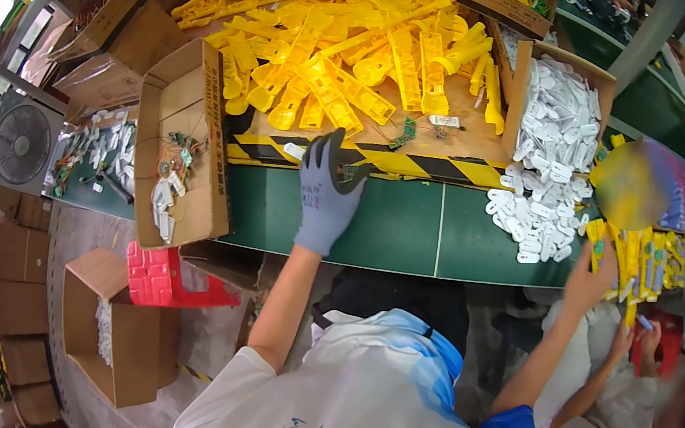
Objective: Assemble electronic components into a yellow plastic housing on a factory production line.
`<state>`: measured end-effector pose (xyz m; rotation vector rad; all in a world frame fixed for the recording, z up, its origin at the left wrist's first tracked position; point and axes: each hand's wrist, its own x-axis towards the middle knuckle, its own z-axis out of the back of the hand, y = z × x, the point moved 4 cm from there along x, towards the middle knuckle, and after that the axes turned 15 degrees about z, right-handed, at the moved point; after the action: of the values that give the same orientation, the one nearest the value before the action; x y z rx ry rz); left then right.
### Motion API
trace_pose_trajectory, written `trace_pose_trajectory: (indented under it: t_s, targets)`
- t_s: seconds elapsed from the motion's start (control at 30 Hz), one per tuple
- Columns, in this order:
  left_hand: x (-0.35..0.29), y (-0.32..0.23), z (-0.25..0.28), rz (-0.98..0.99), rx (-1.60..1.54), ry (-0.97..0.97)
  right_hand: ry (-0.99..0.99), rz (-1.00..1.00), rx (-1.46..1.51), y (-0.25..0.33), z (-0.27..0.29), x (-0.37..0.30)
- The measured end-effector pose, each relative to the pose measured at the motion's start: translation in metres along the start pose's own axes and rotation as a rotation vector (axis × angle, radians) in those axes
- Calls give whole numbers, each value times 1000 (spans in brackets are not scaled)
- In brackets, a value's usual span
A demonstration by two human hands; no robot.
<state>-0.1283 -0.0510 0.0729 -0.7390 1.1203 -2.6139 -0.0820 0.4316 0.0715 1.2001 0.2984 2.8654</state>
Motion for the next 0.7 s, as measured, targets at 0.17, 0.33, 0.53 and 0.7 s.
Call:
trace_pose_trajectory:
  t_s: [0.17, 0.33, 0.53, 0.7]
  targets:
    - [-4, 22, 0, -75, 442, 158, 254, 201, 767, 191, -53, 13]
    - [-44, 18, 12, -137, 249, 66, 377, 414, 913, 297, -81, 10]
    - [-69, 22, 40, 498, -918, 188, 879, 54, 1613, 323, -83, -10]
    - [-70, 1, 50, 699, -853, 214, 672, 335, 1760, 330, -61, -23]
